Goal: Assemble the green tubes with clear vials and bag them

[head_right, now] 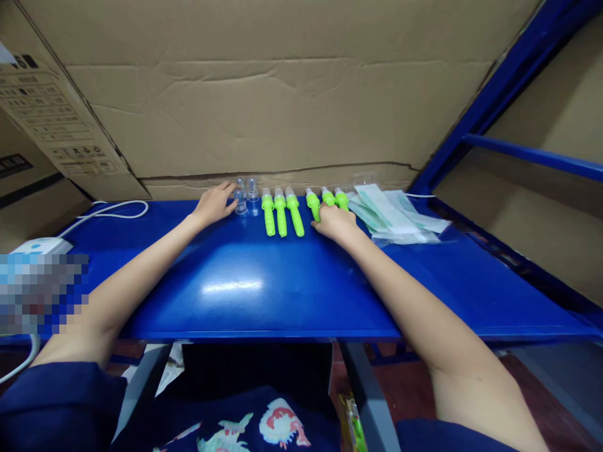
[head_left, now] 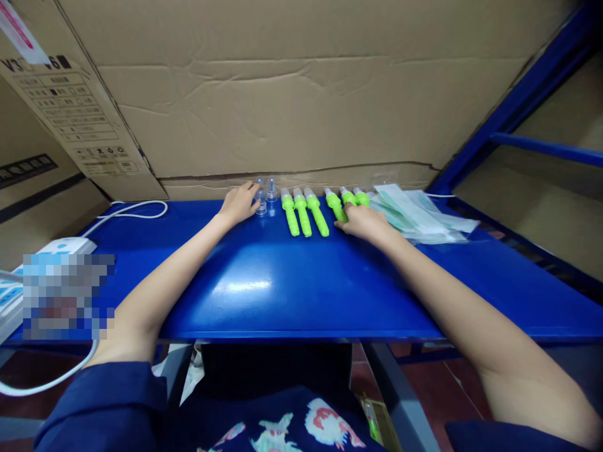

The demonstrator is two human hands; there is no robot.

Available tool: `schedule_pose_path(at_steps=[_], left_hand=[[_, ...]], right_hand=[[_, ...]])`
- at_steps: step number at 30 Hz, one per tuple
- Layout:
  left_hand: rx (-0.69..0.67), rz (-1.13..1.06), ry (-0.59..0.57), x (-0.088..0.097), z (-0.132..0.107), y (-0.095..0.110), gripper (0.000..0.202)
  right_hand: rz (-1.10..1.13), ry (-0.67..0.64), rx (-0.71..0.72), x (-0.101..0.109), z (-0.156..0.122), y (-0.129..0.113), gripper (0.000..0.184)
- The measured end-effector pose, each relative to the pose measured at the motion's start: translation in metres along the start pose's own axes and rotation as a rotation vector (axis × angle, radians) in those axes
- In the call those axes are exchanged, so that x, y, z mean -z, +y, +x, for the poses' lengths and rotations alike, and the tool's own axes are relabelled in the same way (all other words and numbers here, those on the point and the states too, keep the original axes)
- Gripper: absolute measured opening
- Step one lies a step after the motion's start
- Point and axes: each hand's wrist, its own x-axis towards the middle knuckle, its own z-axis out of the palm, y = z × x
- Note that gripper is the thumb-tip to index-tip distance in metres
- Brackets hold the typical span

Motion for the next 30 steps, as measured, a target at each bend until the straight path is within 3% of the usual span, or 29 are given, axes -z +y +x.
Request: schedule_pose_path(at_steps=[7, 17, 21, 26, 30], left_hand=[[-0.044, 0.003, 0.003, 0.01, -0.025, -0.002, 0.044], [0.012, -0.226, -0.021, -0.008, -0.051, -0.007, 0.048], [-0.004, -0.282, -0.023, -0.009, -0.054, -0.008, 0.048], [-0.003, -0.342, -0.006, -0.014, -0.056, -0.01, 0.048], [-0.021, -0.435, 0.097, -0.021, -0.057, -0.012, 0.042]], right_hand=[[0.021, 0.022, -0.017, -0.005, 0.002, -0.004, 0.057], [0.068, 0.107, 0.027, -0.012, 0.004, -0.009, 0.046], [0.124, 0.218, 0.036, -0.008, 0.006, -0.008, 0.047], [0.169, 0.348, 0.202, -0.006, 0.004, -0.013, 0.046], [0.179, 0.391, 0.313, -0.009, 0.0, -0.018, 0.047]])
